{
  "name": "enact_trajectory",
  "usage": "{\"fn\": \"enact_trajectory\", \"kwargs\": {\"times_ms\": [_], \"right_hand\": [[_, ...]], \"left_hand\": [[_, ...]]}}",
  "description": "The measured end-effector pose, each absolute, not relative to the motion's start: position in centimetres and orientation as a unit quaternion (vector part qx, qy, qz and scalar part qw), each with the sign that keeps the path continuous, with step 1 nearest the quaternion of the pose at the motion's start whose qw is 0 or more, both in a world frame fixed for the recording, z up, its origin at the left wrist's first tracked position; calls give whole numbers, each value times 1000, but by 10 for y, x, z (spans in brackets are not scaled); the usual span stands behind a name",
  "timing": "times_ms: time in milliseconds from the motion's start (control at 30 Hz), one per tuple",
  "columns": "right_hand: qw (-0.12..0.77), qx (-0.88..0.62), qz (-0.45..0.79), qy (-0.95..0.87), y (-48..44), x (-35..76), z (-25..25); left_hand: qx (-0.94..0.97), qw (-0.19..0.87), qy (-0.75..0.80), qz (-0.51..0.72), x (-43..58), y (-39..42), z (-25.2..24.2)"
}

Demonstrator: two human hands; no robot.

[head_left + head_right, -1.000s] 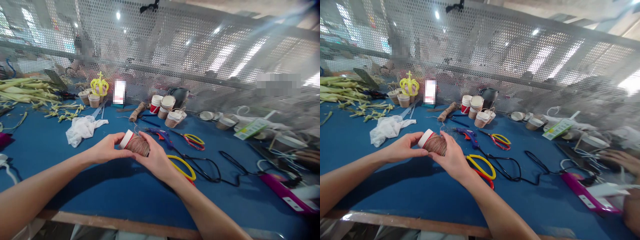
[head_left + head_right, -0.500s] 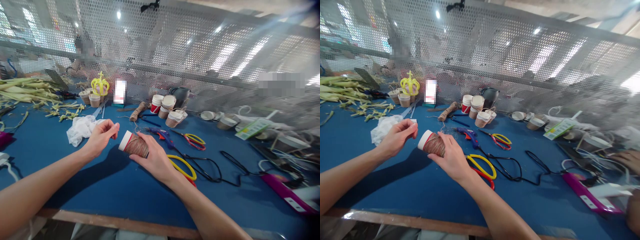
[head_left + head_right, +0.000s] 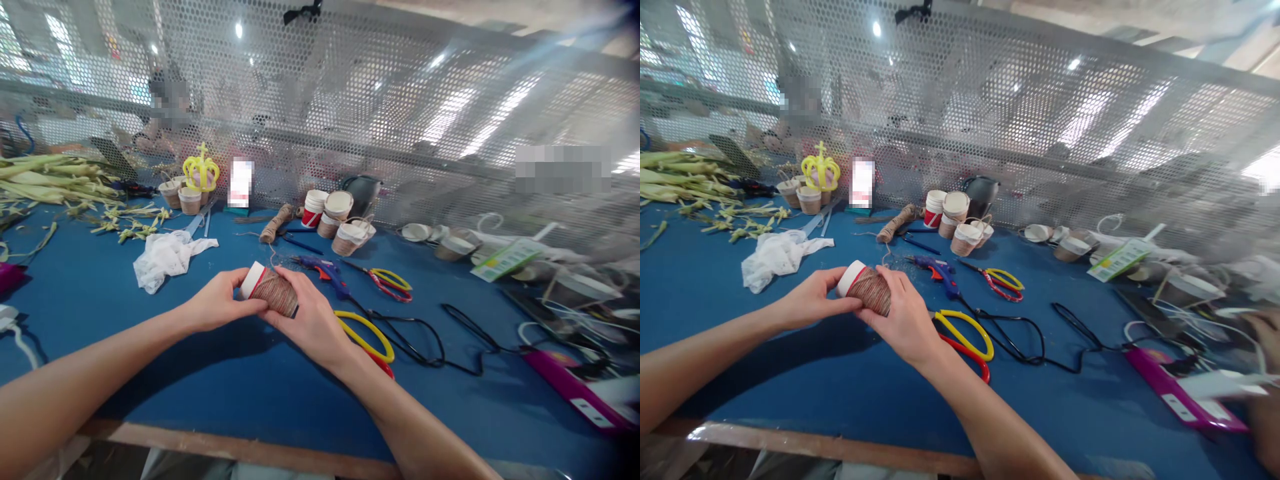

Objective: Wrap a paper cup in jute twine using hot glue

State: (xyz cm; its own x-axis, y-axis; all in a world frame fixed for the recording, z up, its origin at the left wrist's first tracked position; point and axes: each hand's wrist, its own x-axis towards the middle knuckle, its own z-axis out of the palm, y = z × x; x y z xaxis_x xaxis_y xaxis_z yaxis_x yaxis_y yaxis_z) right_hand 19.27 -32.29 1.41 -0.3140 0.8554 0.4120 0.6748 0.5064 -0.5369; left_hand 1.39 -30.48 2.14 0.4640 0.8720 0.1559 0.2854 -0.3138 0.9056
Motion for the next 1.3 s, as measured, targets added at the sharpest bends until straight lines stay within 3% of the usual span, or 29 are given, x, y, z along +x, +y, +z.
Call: {"fn": "enact_trajectory", "kwargs": {"times_ms": [200,367,1000,1300], "right_hand": [[353,-428,344,-758,-321,197,20],[438,-355,505,-654,-318,200,22],[504,-405,494,-582,-313,201,21],[433,-432,489,-622,-311,199,18]], "left_hand": [[742,468,363,312,18,-310,17],[771,452,365,260,17,-311,13],[727,534,343,263,21,-314,14],[753,525,317,238,22,-319,16]]}}
